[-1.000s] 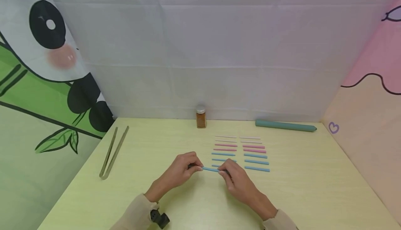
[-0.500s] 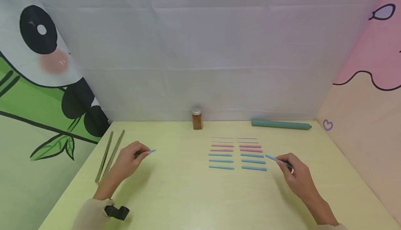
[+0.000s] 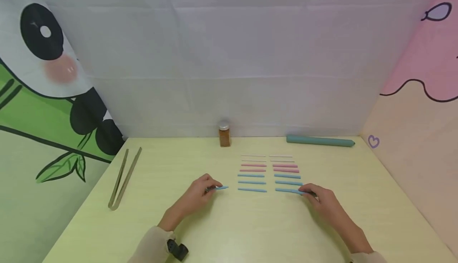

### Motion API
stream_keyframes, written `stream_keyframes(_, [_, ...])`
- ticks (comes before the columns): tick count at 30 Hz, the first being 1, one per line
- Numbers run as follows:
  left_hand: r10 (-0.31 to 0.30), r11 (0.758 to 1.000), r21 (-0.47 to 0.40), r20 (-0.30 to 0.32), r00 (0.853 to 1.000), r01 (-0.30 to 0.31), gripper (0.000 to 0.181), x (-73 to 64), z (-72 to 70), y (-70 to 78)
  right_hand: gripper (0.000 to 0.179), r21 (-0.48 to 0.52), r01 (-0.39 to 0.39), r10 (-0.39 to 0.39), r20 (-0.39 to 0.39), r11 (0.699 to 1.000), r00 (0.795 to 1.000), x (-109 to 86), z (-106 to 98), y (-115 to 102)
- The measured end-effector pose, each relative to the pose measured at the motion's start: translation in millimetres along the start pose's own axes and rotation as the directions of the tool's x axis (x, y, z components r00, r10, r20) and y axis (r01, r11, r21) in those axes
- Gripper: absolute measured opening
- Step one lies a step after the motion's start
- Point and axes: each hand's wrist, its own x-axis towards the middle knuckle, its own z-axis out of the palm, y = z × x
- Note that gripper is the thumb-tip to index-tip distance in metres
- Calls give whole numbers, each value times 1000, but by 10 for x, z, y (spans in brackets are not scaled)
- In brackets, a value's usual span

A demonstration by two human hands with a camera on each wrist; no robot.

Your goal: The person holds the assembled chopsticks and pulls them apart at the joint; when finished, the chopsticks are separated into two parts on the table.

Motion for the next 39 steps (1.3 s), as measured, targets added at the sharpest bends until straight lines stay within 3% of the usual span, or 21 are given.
stream_keyframes(3, [15, 1000, -6, 53, 998, -15, 18, 123, 209, 108, 19, 5, -17, 17, 60, 1000, 998, 44, 65, -26])
stream_keyframes(8, [-17, 998, -50, 120, 993, 23, 14, 279, 447, 327, 14, 0, -76, 75, 150, 997, 986, 96, 131, -80])
stream_keyframes(15, [-25, 1000, -14, 110, 994, 27, 13, 404, 626, 515, 15, -31, -90, 94, 180, 995, 979, 96, 182, -133])
stream_keyframes(21, [-35, 995, 98, 68, 997, 29, 12, 462, 701, 607, 16, -52, -68, 76, 176, 996, 981, 80, 179, -164])
stream_keyframes(26, [-26, 989, 148, 77, 997, 14, 12, 488, 729, 676, 17, -71, -69, 80, 177, 995, 981, 66, 189, -169])
stream_keyframes(31, [-49, 990, 133, 92, 995, 37, 11, 478, 731, 696, 17, -69, -53, 63, 165, 996, 984, 58, 214, -180])
stream_keyframes(39, [-32, 996, 83, 84, 996, 25, 13, 452, 704, 692, 20, -86, -27, 39, 143, 996, 989, 67, 222, -206])
